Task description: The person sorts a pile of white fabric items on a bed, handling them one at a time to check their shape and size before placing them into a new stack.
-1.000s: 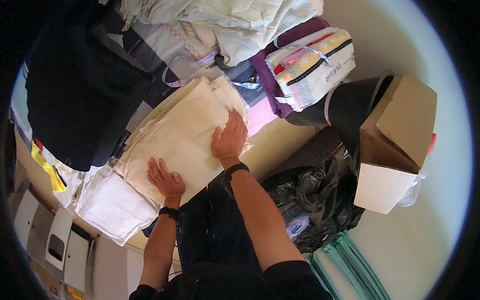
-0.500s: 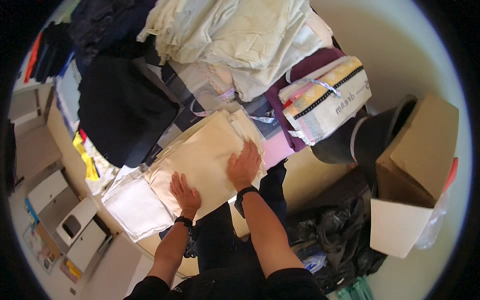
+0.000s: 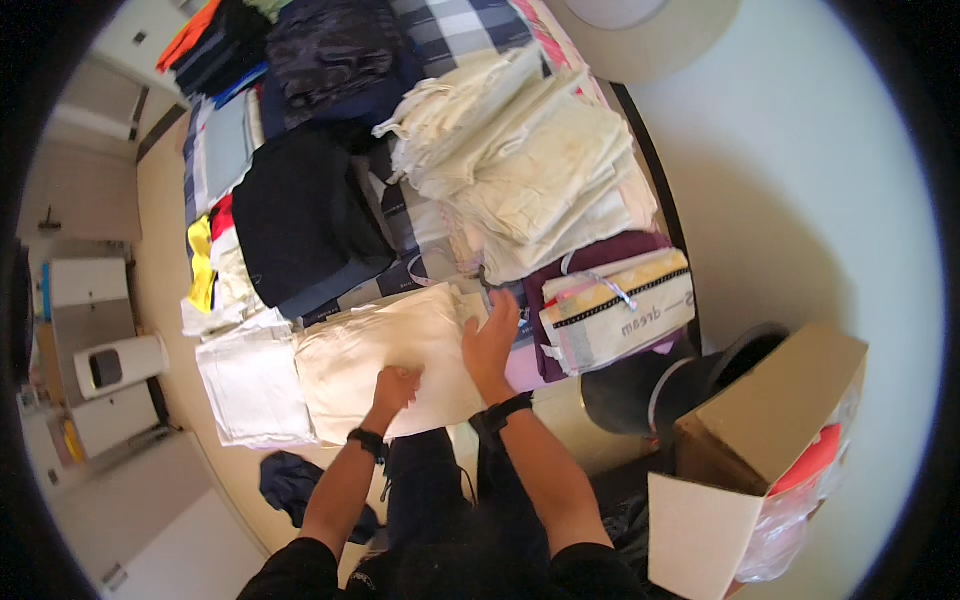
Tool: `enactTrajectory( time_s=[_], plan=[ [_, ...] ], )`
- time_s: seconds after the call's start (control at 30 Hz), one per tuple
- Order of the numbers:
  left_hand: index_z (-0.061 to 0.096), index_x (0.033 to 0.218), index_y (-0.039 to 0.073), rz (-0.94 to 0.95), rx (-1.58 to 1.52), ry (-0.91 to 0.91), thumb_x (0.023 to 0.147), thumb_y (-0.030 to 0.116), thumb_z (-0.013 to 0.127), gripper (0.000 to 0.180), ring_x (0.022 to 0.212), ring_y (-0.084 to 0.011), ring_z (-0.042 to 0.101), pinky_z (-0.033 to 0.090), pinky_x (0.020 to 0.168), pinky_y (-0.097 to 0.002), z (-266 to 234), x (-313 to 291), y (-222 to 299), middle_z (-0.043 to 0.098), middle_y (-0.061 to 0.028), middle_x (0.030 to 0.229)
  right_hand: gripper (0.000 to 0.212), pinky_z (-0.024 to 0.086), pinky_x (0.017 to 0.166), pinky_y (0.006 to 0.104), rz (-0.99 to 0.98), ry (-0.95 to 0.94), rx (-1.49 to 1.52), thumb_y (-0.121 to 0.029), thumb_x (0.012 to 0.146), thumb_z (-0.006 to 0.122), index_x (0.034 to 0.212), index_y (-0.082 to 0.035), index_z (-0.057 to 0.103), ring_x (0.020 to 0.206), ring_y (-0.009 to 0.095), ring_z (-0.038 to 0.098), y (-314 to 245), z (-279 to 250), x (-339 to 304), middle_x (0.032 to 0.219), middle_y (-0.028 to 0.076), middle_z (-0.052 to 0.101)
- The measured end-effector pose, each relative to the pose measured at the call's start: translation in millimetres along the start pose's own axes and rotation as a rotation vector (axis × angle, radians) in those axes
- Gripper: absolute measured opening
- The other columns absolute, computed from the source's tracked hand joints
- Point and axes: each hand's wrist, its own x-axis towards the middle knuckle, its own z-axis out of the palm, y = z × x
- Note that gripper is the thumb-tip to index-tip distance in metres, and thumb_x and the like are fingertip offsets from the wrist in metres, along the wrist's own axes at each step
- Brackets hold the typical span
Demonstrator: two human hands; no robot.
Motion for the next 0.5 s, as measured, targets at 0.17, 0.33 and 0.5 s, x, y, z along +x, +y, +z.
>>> enactTrajectory(
  time_s=[0.17,0.33,0.5],
  plan=[
    [0.061,0.061,-0.001,-0.256,-0.488,-0.284,0.085,0.038,0.069,0.047,0.036,-0.017,0.053,0.036,0.029,-0.029,-22,22,-5,0.057,-0.0108,0.051,0.045,0.033,0.106,0.0444,-0.341,0.04,-0.043,-0.002,0.077,0.061,0.121,0.001,0.049,0.122,0.04,0.042,-64,-36,110,0.126,0.024,0.048],
    [0.06,0.055,-0.001,-0.253,-0.591,-0.232,0.081,0.036,0.075,0.047,0.037,-0.0166,0.049,0.035,0.035,-0.0291,-11,31,-9,0.055,-0.0091,0.049,0.042,0.036,0.103,0.0445,-0.611,0.016,-0.165,-0.002,0.076,0.062,0.116,0.001,0.051,0.118,0.041,0.045,-103,-22,217,0.122,0.024,0.049],
    [0.056,0.049,-0.001,-0.175,-0.578,-0.163,0.081,0.036,0.074,0.053,0.037,-0.0167,0.05,0.04,0.04,-0.0315,0,39,-17,0.053,-0.0069,0.046,0.038,0.041,0.096,0.0449,-0.728,-0.016,-0.329,-0.007,0.075,0.065,0.111,0.002,0.056,0.11,0.04,0.05,-132,10,331,0.113,0.025,0.055]
  ],
)
